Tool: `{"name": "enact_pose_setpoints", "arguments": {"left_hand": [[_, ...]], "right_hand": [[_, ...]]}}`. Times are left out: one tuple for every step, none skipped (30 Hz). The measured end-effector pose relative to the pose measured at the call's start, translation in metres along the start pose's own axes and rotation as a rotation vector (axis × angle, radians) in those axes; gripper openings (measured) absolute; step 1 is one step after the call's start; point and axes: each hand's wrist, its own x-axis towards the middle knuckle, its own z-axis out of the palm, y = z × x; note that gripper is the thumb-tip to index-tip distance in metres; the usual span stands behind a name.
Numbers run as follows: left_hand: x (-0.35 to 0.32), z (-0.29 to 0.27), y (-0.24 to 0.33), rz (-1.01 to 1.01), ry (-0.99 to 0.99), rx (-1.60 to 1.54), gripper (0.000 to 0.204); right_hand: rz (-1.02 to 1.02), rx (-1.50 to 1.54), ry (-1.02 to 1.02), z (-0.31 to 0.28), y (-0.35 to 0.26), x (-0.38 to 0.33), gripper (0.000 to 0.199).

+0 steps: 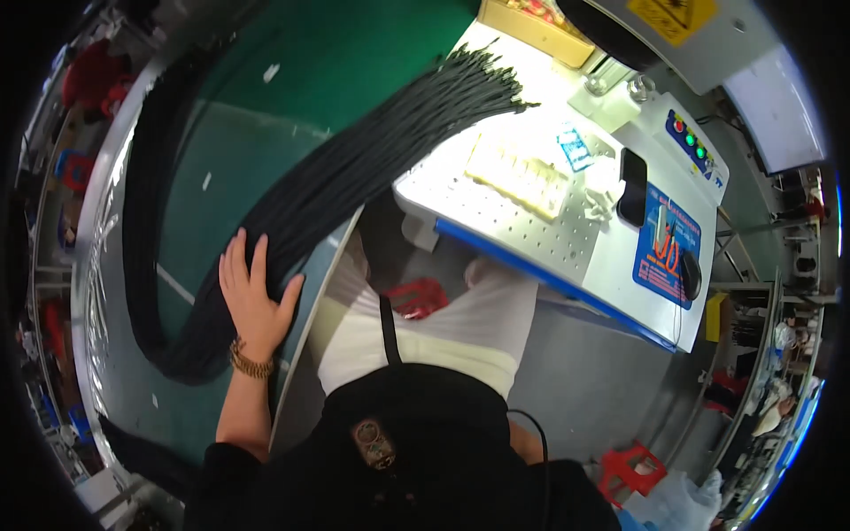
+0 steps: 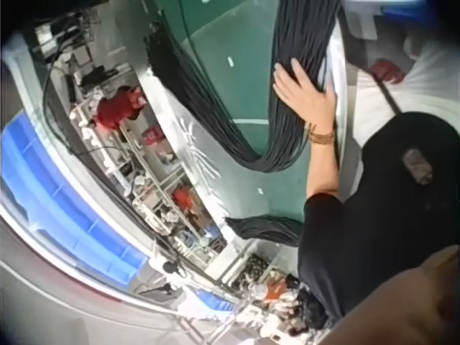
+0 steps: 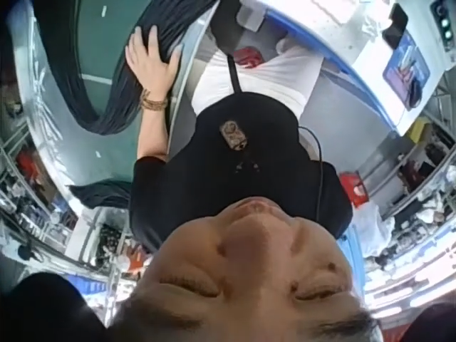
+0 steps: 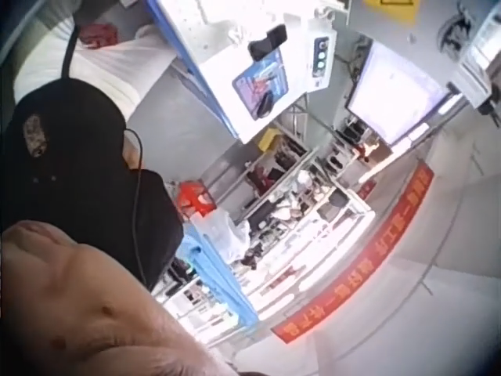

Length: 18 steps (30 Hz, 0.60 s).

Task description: Inserting wires into connector housings at a factory workstation and transporting bundles of cables.

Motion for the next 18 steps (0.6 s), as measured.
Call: {"name": "enact_pose_setpoints", "arguments": {"left_hand": [[0.002,-0.002,0.000,0.000,-0.001,0.012,0.068],[-0.003,0.002,-0.004,0.002,-0.019,0.024,0.067],[-0.002,0.001,-0.005,0.015,0.006,0.011,0.060],[-0.008,-0.008,-0.005,0.032,0.012,0.003,0.056],[-0.011,-0.012,-0.006,0.049,0.016,-0.005,0.053],[-0.002,-0.003,-0.002,0.053,0.069,0.028,0.051],[0.018,0.003,0.000,0.073,0.138,0.066,0.048],[0.008,0.004,0.002,0.091,0.131,0.037,0.051],[0.035,0.013,0.011,0.164,0.137,-0.041,0.051],[0.033,0.011,0.019,0.216,0.090,-0.128,0.051],[0.060,0.018,0.031,0.304,0.090,-0.159,0.052],[0.069,0.012,0.047,0.329,0.052,-0.128,0.052],[0.097,0.021,0.068,0.389,0.036,-0.202,0.053],[0.112,0.032,0.078,0.339,-0.009,-0.110,0.058],[0.119,0.045,0.081,0.286,-0.053,-0.016,0.062],[0.128,0.057,0.083,0.302,-0.036,-0.021,0.062],[0.129,0.070,0.079,0.296,0.015,0.073,0.066],[0.128,0.082,0.073,0.292,0.062,0.164,0.070]], "right_hand": [[-0.050,-0.034,0.054,-0.006,0.002,0.017,0.041],[-0.093,-0.062,0.093,0.005,0.003,0.031,0.040],[-0.135,-0.088,0.132,0.017,0.004,0.046,0.040],[-0.174,-0.133,0.148,0.028,0.014,0.040,0.039],[-0.212,-0.176,0.162,0.040,0.025,0.033,0.039],[-0.249,-0.219,0.174,0.051,0.035,0.026,0.038],[-0.293,-0.253,0.208,0.054,0.032,0.032,0.038],[-0.335,-0.288,0.241,0.056,0.029,0.037,0.038],[-0.378,-0.337,0.315,0.020,0.018,0.063,0.037],[-0.405,-0.391,0.331,0.027,0.026,0.073,0.037],[-0.522,-0.305,0.261,-0.030,0.065,0.094,0.030],[-0.370,-0.175,0.065,-0.143,-0.039,0.032,0.028],[-0.565,-0.563,0.558,-0.174,-0.036,0.016,0.026],[-0.525,-0.036,0.582,-0.214,-0.087,-0.018,0.024],[-0.463,0.489,0.572,-0.249,-0.146,-0.057,0.022],[-0.535,0.593,0.526,-0.278,-0.180,-0.083,0.023],[-0.612,0.695,0.461,-0.292,-0.210,-0.100,0.024],[-0.713,0.689,0.440,-0.299,-0.237,-0.117,0.025]]}}
